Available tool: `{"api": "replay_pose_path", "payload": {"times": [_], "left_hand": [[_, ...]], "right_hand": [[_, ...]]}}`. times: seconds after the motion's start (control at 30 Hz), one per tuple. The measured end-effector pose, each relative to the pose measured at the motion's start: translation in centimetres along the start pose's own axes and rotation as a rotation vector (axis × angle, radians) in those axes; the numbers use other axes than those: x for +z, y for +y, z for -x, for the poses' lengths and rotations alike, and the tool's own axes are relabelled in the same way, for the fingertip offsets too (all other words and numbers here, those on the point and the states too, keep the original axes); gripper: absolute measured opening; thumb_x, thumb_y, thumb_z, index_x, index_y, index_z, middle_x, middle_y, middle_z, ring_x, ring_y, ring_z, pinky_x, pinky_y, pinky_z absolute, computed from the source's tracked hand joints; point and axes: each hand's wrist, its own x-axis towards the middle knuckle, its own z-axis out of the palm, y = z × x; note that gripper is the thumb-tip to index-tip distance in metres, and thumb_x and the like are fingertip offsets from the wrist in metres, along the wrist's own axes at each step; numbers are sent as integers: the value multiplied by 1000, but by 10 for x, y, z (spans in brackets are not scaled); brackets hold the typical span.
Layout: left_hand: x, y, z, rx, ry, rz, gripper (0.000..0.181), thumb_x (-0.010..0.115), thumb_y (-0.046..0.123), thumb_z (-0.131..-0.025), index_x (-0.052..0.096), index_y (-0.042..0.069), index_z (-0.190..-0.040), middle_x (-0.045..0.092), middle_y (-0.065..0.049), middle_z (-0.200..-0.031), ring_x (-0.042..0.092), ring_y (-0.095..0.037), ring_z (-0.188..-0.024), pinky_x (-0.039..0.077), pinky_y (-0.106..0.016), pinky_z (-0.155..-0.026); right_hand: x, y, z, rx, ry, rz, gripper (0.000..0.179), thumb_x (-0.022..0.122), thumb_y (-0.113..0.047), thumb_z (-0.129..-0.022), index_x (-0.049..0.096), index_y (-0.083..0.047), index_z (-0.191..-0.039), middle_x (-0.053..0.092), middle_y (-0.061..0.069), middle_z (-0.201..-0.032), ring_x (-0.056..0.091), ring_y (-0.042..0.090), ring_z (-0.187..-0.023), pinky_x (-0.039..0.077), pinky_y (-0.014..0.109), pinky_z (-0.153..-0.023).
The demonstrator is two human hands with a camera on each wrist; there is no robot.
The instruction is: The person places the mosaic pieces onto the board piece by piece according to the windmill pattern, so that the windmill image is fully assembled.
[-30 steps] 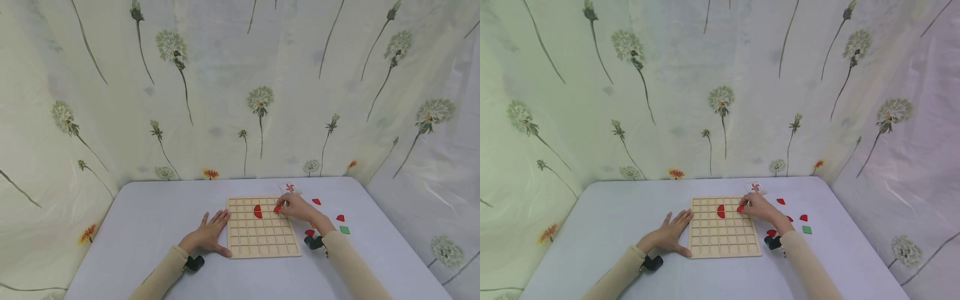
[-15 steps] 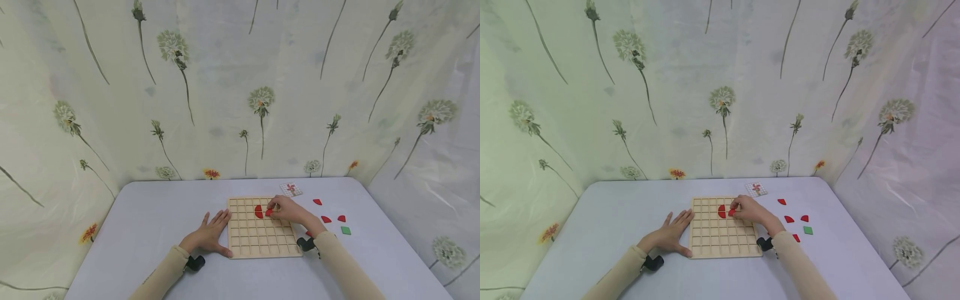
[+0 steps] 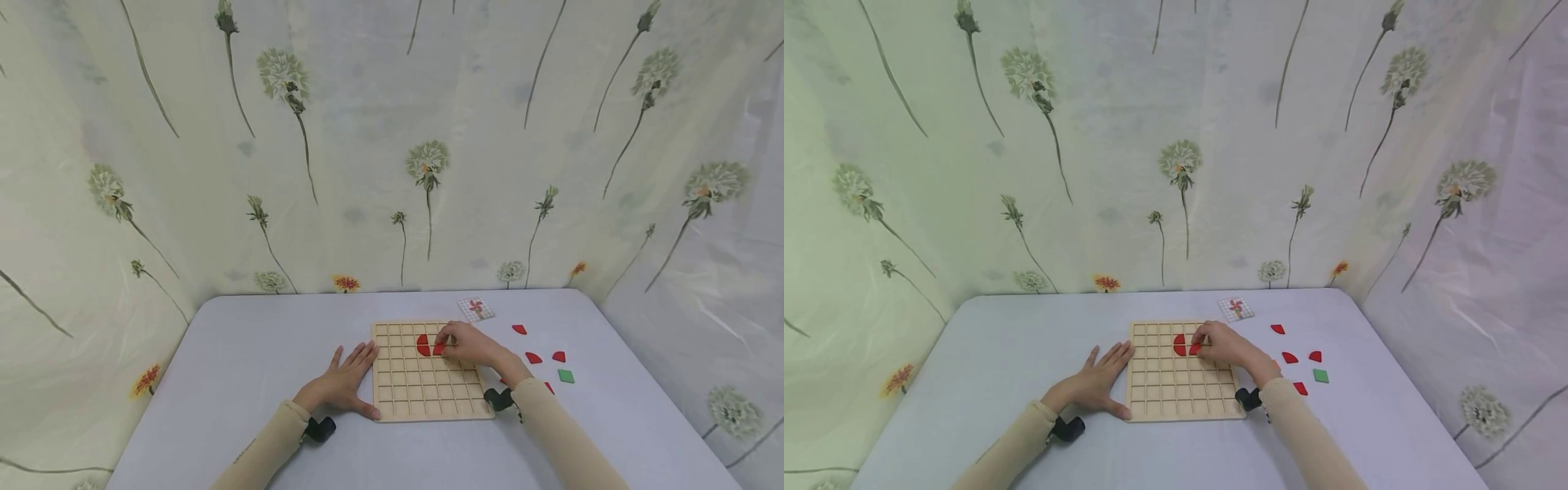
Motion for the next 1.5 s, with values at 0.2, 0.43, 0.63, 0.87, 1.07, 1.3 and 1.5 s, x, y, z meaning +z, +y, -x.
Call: {"api": "replay_pose_path", "payload": {"times": [0.2,0.43,0.63,0.87,1.07,1.3,1.5], "left_hand": [[-2,2,1,1,-1,10,128,66,78,-66,6,10,-156,2,-6,-164,1,-26,-152,-1,-62,-117],[-4,3,2,-1,0,3,128,66,78,-66,6,10,-156,2,-6,-164,2,-27,-152,0,-62,-117],[-4,4,2,3,4,5,127,67,77,-66,7,10,-156,3,-7,-164,3,-27,-152,0,-62,-117],[-3,3,2,10,9,0,127,66,78,-66,7,9,-156,3,-7,-164,3,-28,-151,0,-62,-117],[-2,2,1,7,6,-7,128,65,79,-66,6,10,-156,2,-7,-164,2,-27,-152,0,-62,-117],[-3,4,2,0,2,1,127,66,78,-67,6,10,-156,3,-7,-164,2,-27,-152,-1,-62,-117],[-4,4,3,6,5,5,127,65,78,-67,6,9,-156,3,-8,-164,2,-28,-152,-1,-62,-117]], "right_hand": [[0,-4,1,-12,-5,14,15,68,-10,-85,71,-15,-99,62,-3,-99,53,14,-86,47,31,-75],[0,-3,0,-5,-8,10,18,66,-7,-84,71,-14,-100,62,-3,-100,52,14,-86,47,33,-76],[1,-2,0,3,-6,2,18,67,-8,-84,71,-15,-101,62,-4,-100,53,13,-86,48,33,-77],[-13,4,8,4,53,-92,16,68,-15,-88,69,-10,-104,64,-2,-96,54,14,-83,48,29,-71],[-34,24,19,-3,197,-61,13,67,-14,-89,68,-6,-100,66,-2,-93,55,11,-82,48,27,-70],[-55,59,36,151,278,-51,16,67,-14,-89,65,-5,-102,64,1,-92,55,15,-82,46,29,-69],[-64,92,52,255,301,-54,23,66,-15,-90,62,-1,-108,64,8,-96,55,20,-85,46,30,-68]]}}
